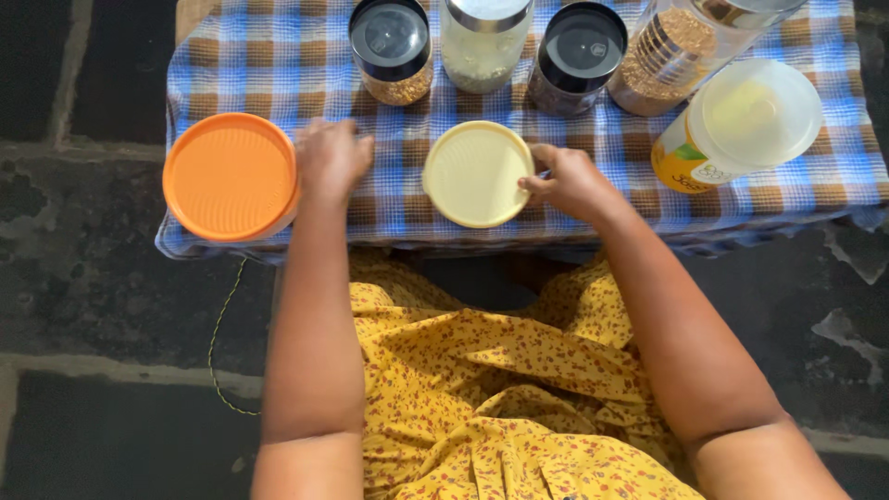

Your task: The person sits at a low table and portions dry grains and seeds from several large storage jars into smaller plastic containers. They open and close lids, pour contents, and stack the filled containers on the table.

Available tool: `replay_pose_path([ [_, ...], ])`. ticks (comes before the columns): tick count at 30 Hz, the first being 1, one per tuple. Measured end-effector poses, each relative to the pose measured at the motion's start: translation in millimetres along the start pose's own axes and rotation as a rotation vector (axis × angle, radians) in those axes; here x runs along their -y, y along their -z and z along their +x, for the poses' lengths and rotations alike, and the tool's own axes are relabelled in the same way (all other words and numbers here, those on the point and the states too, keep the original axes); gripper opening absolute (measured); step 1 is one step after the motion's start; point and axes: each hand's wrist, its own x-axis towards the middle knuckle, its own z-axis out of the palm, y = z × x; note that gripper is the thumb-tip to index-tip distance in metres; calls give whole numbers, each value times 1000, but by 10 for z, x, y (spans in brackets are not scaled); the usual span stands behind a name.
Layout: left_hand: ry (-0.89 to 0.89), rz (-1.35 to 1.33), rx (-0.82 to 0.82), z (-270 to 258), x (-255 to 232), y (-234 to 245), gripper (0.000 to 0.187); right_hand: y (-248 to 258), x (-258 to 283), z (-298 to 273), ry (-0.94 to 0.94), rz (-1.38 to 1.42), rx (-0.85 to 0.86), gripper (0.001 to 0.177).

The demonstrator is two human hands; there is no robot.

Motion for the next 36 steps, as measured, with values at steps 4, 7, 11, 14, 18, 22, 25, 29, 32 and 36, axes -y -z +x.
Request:
replay_pose_path([
  [4,-14,-338,160,-16,-440,-120,38,-268,169,-34,42,92,21,65],
  [7,-132,-247,33,-43,-489,-318,28,-321,251,-68,45,91,77,68],
  [11,-116,-133,-97,79,-283,-441,19,-90,270,-130,100,13,3,60],
  [14,-16,-74,-199,155,-104,-374,21,288,121,-266,33,-24,-239,52],
  [18,150,-93,-345,192,51,-107,32,776,-288,-516,127,-296,-693,54],
  [22,170,-84,-480,104,179,132,32,1109,-676,-551,-25,-607,-823,71],
  [25,193,-140,-527,57,301,214,33,1179,-931,-561,-90,-634,-801,82],
  [29,181,-270,-550,69,456,325,31,1205,-1163,-518,-84,-685,-839,73],
  [32,222,-344,-566,-3,602,498,24,1248,-1360,-555,16,-698,-849,58],
  [36,294,-344,-672,-260,919,806,29,1222,-1741,-397,51,-330,-794,22],
])
